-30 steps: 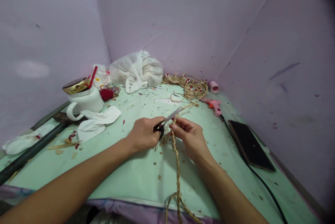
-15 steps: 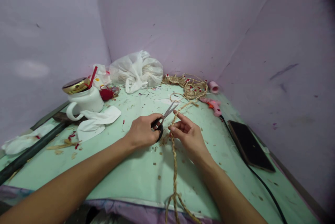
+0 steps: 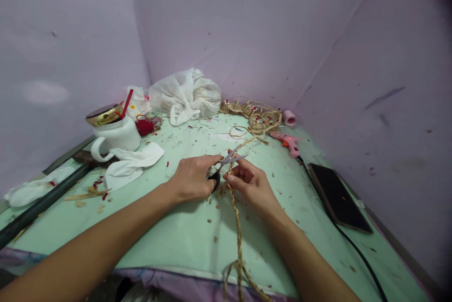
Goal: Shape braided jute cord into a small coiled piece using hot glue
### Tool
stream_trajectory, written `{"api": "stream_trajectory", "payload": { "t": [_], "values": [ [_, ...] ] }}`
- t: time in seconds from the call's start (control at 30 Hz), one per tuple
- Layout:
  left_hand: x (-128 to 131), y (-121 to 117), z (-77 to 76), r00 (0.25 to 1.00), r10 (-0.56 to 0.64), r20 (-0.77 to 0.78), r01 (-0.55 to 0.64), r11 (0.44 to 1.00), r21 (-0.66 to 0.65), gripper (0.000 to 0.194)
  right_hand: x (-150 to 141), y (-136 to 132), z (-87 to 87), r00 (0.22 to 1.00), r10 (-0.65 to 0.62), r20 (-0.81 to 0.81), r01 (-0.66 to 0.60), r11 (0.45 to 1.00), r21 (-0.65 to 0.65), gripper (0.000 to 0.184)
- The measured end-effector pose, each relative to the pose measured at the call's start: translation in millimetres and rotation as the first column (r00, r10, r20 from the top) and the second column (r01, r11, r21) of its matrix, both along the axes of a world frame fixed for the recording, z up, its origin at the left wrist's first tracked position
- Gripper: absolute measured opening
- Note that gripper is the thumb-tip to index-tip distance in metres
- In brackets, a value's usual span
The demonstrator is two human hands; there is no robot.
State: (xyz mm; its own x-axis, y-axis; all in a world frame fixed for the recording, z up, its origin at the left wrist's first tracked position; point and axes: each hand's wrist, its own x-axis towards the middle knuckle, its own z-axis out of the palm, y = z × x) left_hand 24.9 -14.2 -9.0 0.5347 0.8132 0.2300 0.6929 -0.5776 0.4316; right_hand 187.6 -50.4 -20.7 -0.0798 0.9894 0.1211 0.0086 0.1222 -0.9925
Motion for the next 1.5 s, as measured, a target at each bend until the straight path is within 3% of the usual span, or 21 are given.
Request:
{"api": "stream_trajectory", "payload": {
  "t": [0.17, 0.43, 0.63, 0.97, 1.07, 1.3, 1.5],
  "values": [
    [1.8, -2.8, -3.2, 0.998, 0.026, -0.056, -0.022, 0.997, 0.077, 0.054, -0.7, 0.5, -0.3, 1.000, 0.005, -0.012, -0.005, 1.000, -0.025, 0.042],
    [-1.3, -0.4, -0.3, 0.978, -0.001, -0.210, 0.040, 0.983, 0.180, 0.053, -1.6, -1.3, 1.8, 0.993, 0.000, -0.118, -0.011, 0.996, -0.088, 0.048],
    [-8.3, 6.3, 2.3, 0.963, -0.010, -0.271, 0.076, 0.969, 0.236, 0.055, 2.8, -1.2, 0.7, 0.991, 0.073, -0.110, -0.084, 0.992, -0.097, 0.046],
    [-12.6, 7.2, 7.9, 0.938, -0.108, -0.330, 0.196, 0.949, 0.247, 0.049, 3.2, -2.4, 2.3, 0.962, 0.166, -0.215, -0.203, 0.966, -0.162, 0.051],
    [-14.1, 7.6, 8.9, 0.929, -0.121, -0.350, 0.217, 0.944, 0.248, 0.051, 3.0, -3.1, 4.8, 0.954, 0.185, -0.235, -0.232, 0.953, -0.194, 0.045],
    [-13.4, 7.6, 6.0, 0.925, -0.098, -0.368, 0.173, 0.969, 0.178, 0.060, 5.1, -1.5, -0.7, 0.974, 0.197, -0.113, -0.210, 0.970, -0.123, 0.032],
    [-12.4, 9.1, 1.6, 0.917, -0.062, -0.393, 0.150, 0.969, 0.198, 0.062, 4.2, -1.5, -3.1, 0.982, 0.161, -0.101, -0.172, 0.979, -0.111, 0.034]
  ]
}}
